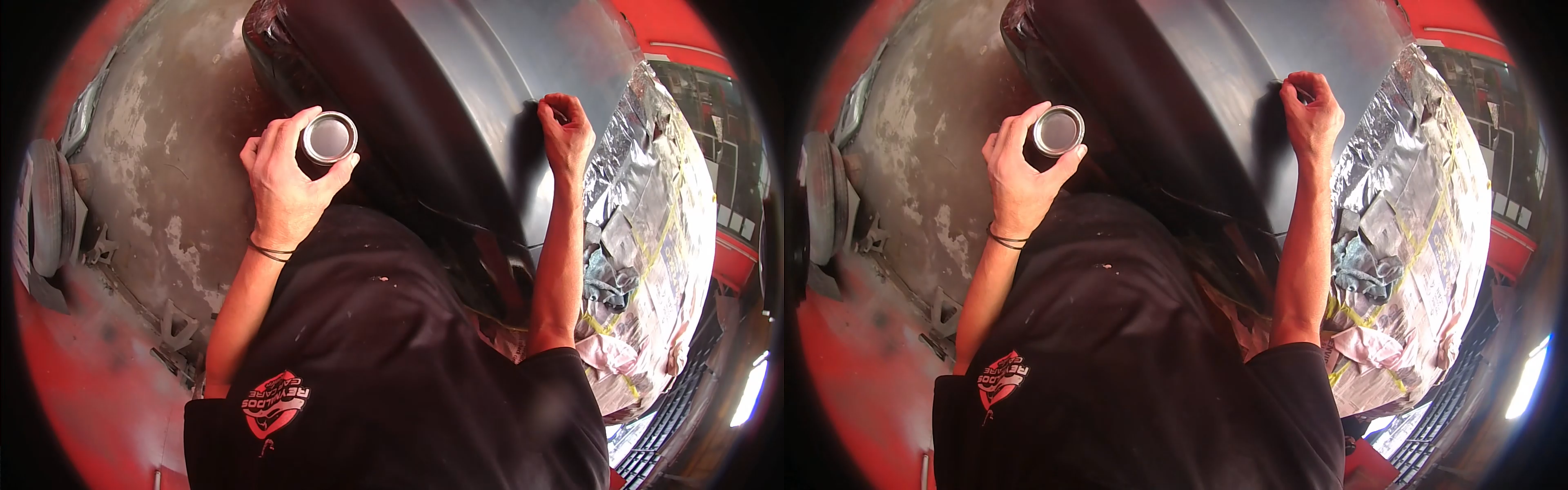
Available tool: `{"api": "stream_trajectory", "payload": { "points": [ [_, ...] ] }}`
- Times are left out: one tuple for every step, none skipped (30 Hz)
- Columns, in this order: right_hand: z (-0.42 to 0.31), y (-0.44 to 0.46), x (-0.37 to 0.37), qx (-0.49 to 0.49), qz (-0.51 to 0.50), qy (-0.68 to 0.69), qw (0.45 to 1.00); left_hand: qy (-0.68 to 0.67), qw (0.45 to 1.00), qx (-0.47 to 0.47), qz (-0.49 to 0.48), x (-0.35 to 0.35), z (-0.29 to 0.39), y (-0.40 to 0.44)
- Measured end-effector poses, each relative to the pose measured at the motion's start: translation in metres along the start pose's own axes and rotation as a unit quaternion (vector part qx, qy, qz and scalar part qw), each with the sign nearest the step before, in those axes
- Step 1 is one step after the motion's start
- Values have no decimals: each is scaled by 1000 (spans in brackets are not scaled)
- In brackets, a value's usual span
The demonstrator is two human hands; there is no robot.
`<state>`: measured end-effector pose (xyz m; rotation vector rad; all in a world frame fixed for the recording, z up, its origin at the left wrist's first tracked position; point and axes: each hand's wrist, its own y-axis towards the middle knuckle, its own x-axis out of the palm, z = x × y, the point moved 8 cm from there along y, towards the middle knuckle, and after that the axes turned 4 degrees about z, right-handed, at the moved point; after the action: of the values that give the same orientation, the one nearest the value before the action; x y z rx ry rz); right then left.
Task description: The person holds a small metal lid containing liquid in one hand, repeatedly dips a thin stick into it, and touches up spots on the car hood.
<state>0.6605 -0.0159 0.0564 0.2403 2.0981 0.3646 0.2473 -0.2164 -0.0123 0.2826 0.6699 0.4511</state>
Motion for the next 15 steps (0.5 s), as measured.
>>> {"api": "stream_trajectory", "payload": {
  "points": [
    [-1, 0, 0, 3, -2, -2, 1000, 0, 1000, 1, 1, 0, 0, 0],
    [-2, 0, 0, 6, -4, -4, 1000, 1, 1000, 2, 1, 0, 0, 1],
    [-3, 0, 0, 8, -5, -7, 1000, 1, 1000, 3, 2, 0, 0, 1],
    [-2, 0, 0, 7, -4, -6, 1000, 1, 1000, 4, 3, 0, 0, 2],
    [0, 0, 1, 6, -4, -6, 1000, 0, 1000, 5, 4, 0, 0, 2],
    [0, 0, 1, 5, -2, -6, 1000, 1, 1000, 3, 3, 0, 0, 2],
    [-1, 0, 0, 5, -3, -12, 1000, 2, 1000, 2, 1, 0, 0, 2],
    [-4, -1, 0, 4, -3, -17, 1000, 3, 1000, 1, 0, 0, 0, 3],
    [-5, -1, -1, 4, -3, -22, 1000, 1, 1000, 2, 0, 0, 1, 3],
    [-5, -1, -1, 1, -3, -21, 1000, 0, 1000, 3, 0, 0, 2, 4],
    [-4, -2, 0, -1, -3, -19, 1000, -1, 1000, 3, 0, 1, 2, 4],
    [-3, -2, 1, -4, -2, -16, 1000, 0, 1000, 2, -1, 1, 2, 4],
    [-3, -2, 1, -3, -2, -16, 1000, 0, 1000, 2, -2, 1, 3, 4],
    [-3, -2, 1, -1, -1, -17, 1000, 1, 1000, 1, -4, 1, 3, 5],
    [-2, -2, 2, 0, -1, -17, 1000, 1, 1000, 0, -4, 1, 3, 5]
  ]
}}
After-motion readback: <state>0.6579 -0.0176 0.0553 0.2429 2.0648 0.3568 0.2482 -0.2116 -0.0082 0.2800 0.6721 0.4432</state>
